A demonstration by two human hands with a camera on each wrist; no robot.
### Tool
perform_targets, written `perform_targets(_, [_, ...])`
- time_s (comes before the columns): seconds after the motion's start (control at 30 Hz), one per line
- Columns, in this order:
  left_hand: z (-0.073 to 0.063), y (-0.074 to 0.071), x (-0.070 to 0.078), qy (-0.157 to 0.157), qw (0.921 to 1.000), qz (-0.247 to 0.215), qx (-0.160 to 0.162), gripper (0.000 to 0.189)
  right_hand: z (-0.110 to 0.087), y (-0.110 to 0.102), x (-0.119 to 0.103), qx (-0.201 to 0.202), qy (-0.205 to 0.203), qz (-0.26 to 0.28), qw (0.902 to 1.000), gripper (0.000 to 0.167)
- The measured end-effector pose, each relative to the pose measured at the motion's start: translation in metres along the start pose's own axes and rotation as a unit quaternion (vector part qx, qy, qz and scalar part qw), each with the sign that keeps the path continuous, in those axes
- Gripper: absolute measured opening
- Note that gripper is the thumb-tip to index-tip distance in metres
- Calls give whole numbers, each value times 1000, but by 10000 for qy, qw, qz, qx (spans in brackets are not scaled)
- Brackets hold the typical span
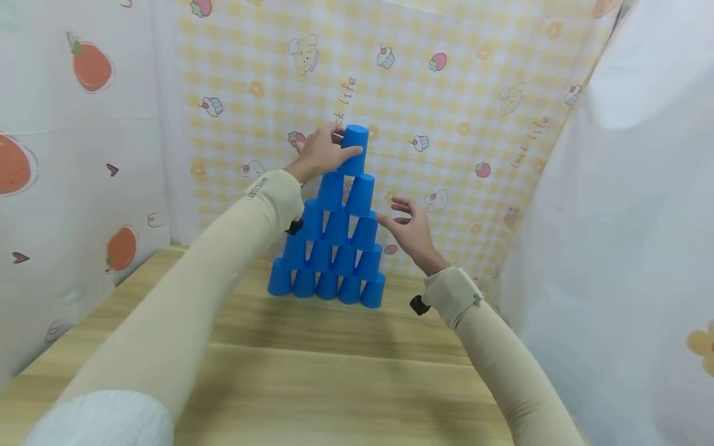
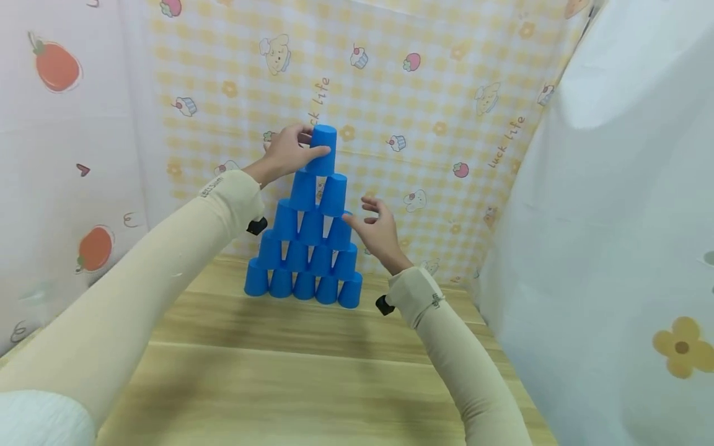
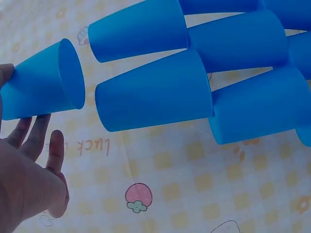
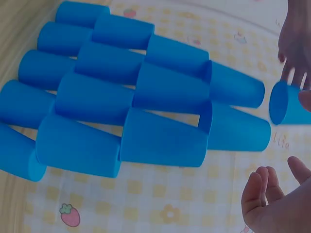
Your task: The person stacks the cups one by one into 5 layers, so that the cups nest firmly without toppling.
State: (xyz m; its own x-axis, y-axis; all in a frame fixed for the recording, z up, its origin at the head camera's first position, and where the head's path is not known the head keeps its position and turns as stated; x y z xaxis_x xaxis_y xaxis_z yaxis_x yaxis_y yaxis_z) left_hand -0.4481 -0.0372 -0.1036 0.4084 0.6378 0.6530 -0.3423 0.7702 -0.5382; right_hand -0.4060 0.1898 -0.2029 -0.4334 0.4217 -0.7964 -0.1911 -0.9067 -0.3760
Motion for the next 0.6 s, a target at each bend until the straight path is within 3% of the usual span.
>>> perform_targets(0.2, [8, 7, -15, -195, 9996, -145, -121, 73, -15, 14, -1, -428, -29, 50, 9991, 59])
perform_targets(0.3, [10, 13, -20, -229, 9991, -280, -203, 74, -17, 16, 3, -493, -14, 20, 9988, 60])
perform_targets(0.6, [13, 21, -27, -118, 9987, -78, -495, 76, -19, 18, 16, -621, -30, 55, 9980, 66])
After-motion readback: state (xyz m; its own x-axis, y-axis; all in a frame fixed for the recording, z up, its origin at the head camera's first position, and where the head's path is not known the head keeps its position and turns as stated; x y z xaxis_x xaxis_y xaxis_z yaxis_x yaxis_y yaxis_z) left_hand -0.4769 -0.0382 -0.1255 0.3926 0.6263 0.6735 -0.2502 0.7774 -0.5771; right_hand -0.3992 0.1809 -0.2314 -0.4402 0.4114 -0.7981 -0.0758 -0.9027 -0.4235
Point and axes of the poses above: each hand's wrist, its own z-axis towards the middle knuckle, its own y-axis out of the palm, x = y × z, the point moved 6 cm from there along z, towards the middle knuckle, and after that the axes turned 6 degrees about x, right-handed, at the moved point
